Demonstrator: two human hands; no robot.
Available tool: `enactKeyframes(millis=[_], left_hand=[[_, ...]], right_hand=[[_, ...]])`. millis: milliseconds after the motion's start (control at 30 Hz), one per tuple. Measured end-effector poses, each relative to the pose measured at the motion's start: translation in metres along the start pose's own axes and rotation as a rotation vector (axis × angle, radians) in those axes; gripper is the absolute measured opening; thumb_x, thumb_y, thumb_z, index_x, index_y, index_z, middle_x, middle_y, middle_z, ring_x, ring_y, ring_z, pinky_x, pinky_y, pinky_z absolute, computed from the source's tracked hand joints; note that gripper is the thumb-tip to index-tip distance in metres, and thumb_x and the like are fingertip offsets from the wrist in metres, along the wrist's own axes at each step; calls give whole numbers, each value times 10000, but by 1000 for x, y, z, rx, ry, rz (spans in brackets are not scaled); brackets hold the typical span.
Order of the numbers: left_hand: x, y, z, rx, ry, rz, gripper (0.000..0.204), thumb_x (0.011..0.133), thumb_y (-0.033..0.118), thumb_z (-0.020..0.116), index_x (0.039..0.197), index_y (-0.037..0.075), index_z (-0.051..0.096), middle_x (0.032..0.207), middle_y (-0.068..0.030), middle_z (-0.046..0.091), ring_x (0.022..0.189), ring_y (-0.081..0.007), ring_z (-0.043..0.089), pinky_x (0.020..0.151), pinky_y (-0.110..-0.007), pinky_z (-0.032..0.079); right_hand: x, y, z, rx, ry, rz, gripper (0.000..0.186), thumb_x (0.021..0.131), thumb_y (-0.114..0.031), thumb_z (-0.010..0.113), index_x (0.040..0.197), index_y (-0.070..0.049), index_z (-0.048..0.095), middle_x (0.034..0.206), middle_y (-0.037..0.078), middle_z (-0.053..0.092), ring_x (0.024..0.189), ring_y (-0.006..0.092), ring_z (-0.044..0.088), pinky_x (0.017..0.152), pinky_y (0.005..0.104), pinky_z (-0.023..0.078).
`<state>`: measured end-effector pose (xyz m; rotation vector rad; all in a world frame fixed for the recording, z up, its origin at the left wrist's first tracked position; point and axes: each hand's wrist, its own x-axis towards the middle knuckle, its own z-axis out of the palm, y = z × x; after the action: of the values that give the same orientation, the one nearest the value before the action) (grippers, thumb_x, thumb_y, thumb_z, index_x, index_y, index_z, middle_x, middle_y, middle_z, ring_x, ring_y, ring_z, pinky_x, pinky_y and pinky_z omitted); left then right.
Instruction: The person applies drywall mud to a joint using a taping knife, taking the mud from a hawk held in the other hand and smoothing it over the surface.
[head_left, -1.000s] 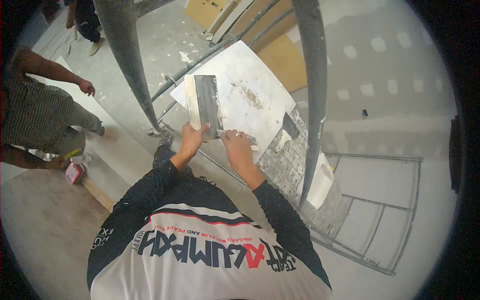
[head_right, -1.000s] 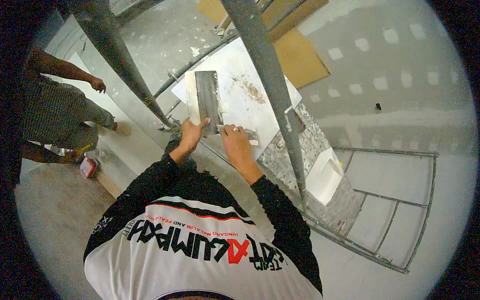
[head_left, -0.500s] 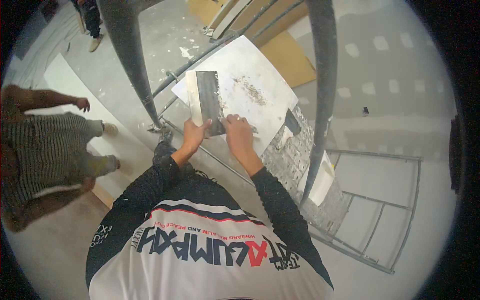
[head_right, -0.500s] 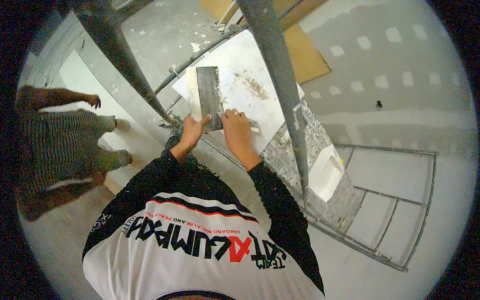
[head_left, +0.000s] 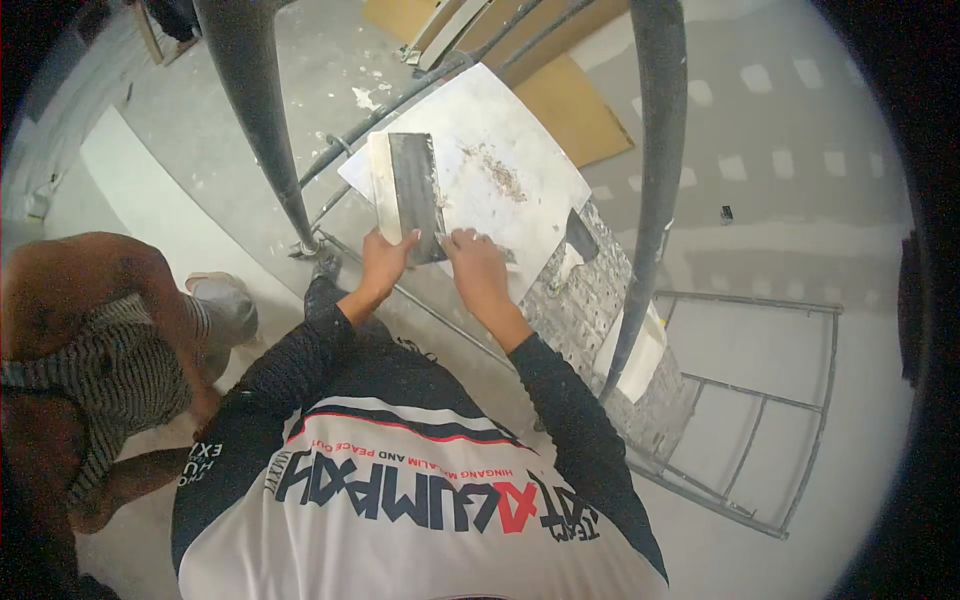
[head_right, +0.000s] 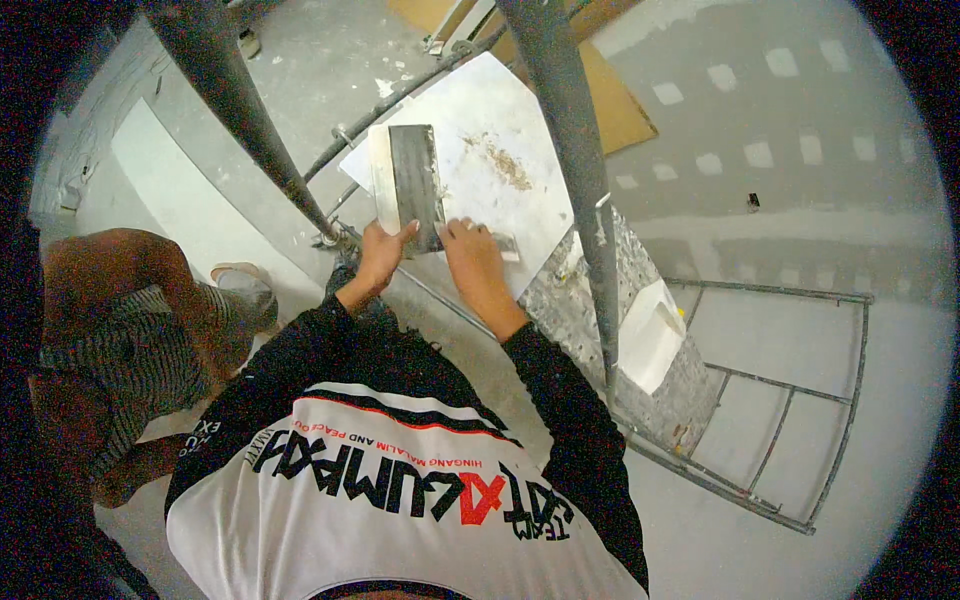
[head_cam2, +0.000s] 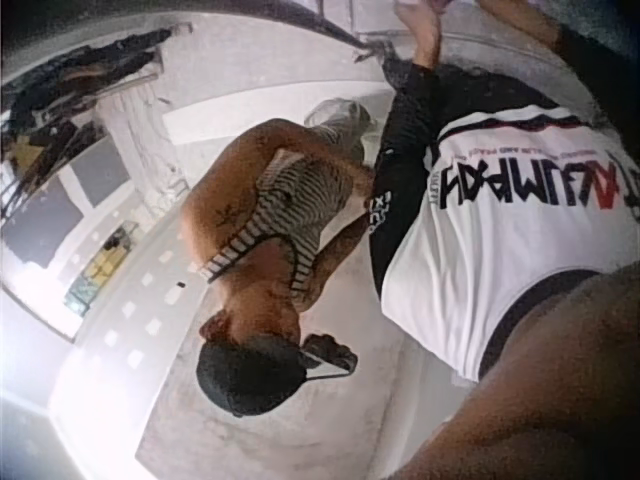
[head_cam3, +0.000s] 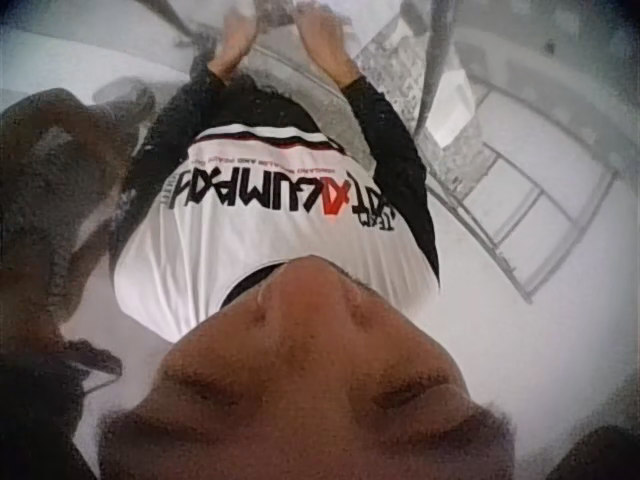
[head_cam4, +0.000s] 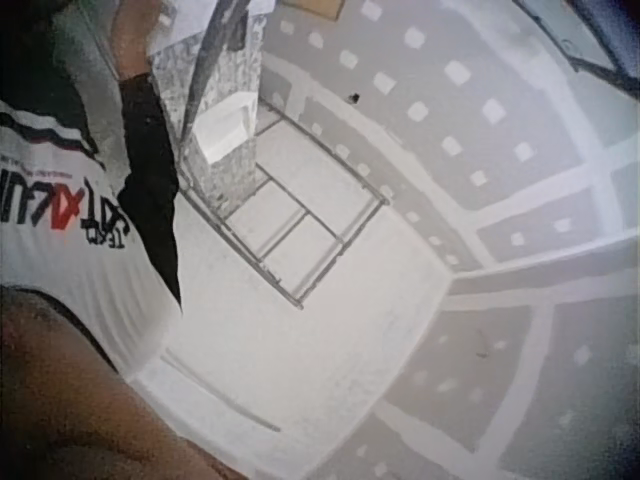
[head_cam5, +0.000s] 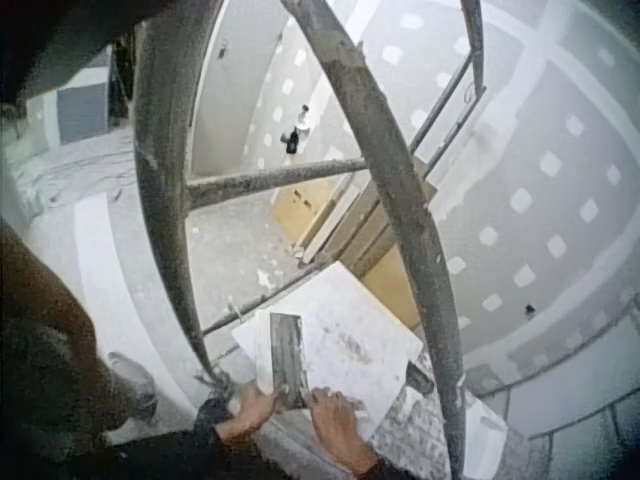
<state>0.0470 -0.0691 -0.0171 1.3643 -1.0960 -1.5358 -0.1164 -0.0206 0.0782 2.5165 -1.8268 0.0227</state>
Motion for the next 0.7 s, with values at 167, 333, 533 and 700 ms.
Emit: enactKeyframes(millis=[167, 333, 533, 700], left_hand=[[3, -6, 3, -36, 0, 39, 296, 884, 145, 792, 1066, -73, 709, 943, -140, 762, 818, -201, 703, 742, -361, 552], [3, -9, 5, -75, 5, 25, 294, 869, 148, 803, 1020, -85, 707, 887, -156, 759, 765, -199, 704, 695, -378, 554], [9, -13, 4, 26, 75, 163, 266, 882, 121, 790, 1027, -84, 702, 894, -148, 746, 745, -198, 705, 560, -362, 566], [-6, 13, 8, -201, 2, 50, 276, 889, 96, 776, 1068, -92, 685, 892, -133, 725, 730, -217, 697, 517, -361, 621]], right_hand=[[11, 3, 6, -2, 36, 31, 149, 836, -103, 605, 953, -53, 683, 973, 88, 634, 981, 269, 637, 848, 399, 511], [21, 3, 3, -9, 120, -18, 128, 846, -108, 599, 934, -57, 676, 944, 96, 631, 945, 287, 642, 835, 406, 516], [19, 3, 7, -46, 48, -1, 231, 806, -60, 622, 1017, -86, 711, 948, 82, 634, 930, 287, 645, 806, 402, 532], [55, 11, -5, -15, 117, 1, 211, 815, -43, 611, 1000, -80, 706, 940, 86, 641, 935, 293, 652, 803, 412, 536]])
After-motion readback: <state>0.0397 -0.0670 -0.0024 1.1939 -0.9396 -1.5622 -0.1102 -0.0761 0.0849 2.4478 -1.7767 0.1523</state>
